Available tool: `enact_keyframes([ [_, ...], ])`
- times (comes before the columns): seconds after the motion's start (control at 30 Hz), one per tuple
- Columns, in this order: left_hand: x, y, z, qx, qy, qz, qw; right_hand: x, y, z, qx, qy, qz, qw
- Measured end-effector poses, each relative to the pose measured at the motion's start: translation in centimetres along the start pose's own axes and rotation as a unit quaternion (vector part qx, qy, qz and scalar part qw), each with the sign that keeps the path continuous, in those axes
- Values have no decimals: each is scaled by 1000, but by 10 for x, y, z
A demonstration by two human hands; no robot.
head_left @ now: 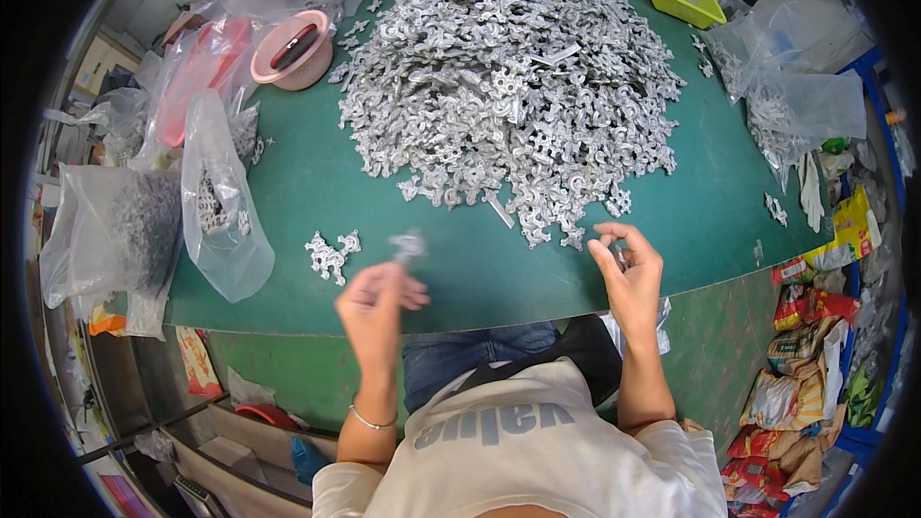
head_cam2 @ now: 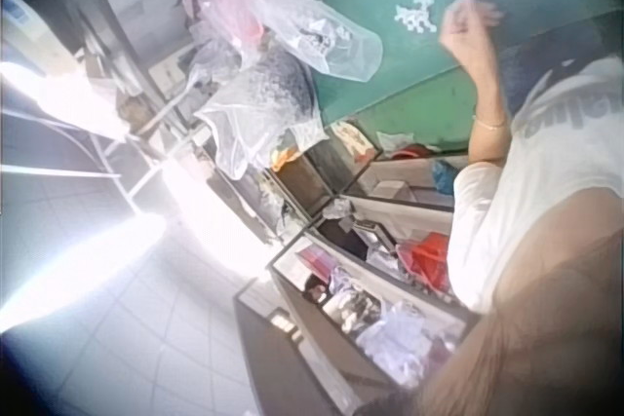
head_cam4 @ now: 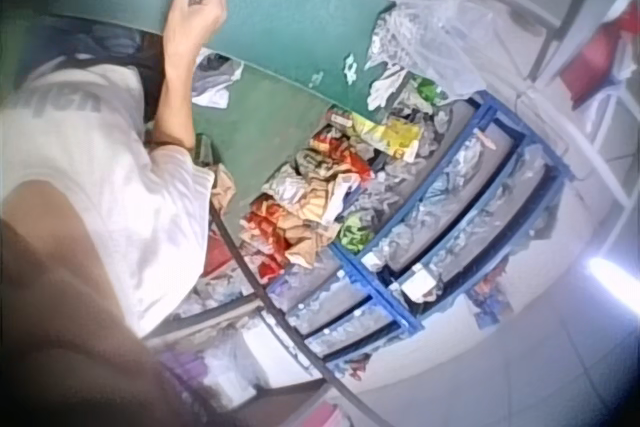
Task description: The person sorts through a pile of metal snowflake-shaped components on a workbench and begins fitting them together by hand.
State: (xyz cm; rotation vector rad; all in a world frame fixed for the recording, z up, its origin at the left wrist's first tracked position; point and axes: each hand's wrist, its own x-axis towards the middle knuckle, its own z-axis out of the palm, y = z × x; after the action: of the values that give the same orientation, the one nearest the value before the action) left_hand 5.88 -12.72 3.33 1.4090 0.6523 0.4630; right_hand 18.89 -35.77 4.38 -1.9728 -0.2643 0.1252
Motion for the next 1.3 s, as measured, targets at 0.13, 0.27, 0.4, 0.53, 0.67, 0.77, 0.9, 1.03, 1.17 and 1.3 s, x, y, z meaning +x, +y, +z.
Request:
enact_keyframes([
  [0.13, 5, -17, -36, 140, 161, 30, 976, 2, 7, 10, -260, 23, -77, 962],
  [0.27, -7, -28, -31, 213, 233, 158, 936, 1, 15, 20, -326, 53, -76, 941],
  [0.4, -18, -17, -6, 196, 110, 158, 962, -2, 20, 12, -219, 49, -112, 968],
  [0.53, -19, 15, 32, 158, -116, 167, 966, -20, -8, 0, 36, -122, 41, 991],
  [0.67, -19, 32, 57, 118, -234, 207, 943, -28, -22, -2, 129, -206, 22, 970],
  [0.77, -23, 36, 60, 120, -248, 201, 940, -29, -29, -5, 196, -223, 16, 955],
  [0.9, -28, 35, 60, 75, -247, 167, 952, -31, -31, -7, 199, -188, -9, 962],
  [1.03, -31, 36, 60, 61, -243, 170, 953, -31, -32, -6, 184, -168, -55, 967],
  [1.17, -32, 37, 59, 60, -239, 174, 953, -31, -34, -3, 191, -163, -51, 967],
  [1.3, -33, 37, 57, 63, -231, 180, 954, -32, -33, -1, 195, -165, -51, 966],
])
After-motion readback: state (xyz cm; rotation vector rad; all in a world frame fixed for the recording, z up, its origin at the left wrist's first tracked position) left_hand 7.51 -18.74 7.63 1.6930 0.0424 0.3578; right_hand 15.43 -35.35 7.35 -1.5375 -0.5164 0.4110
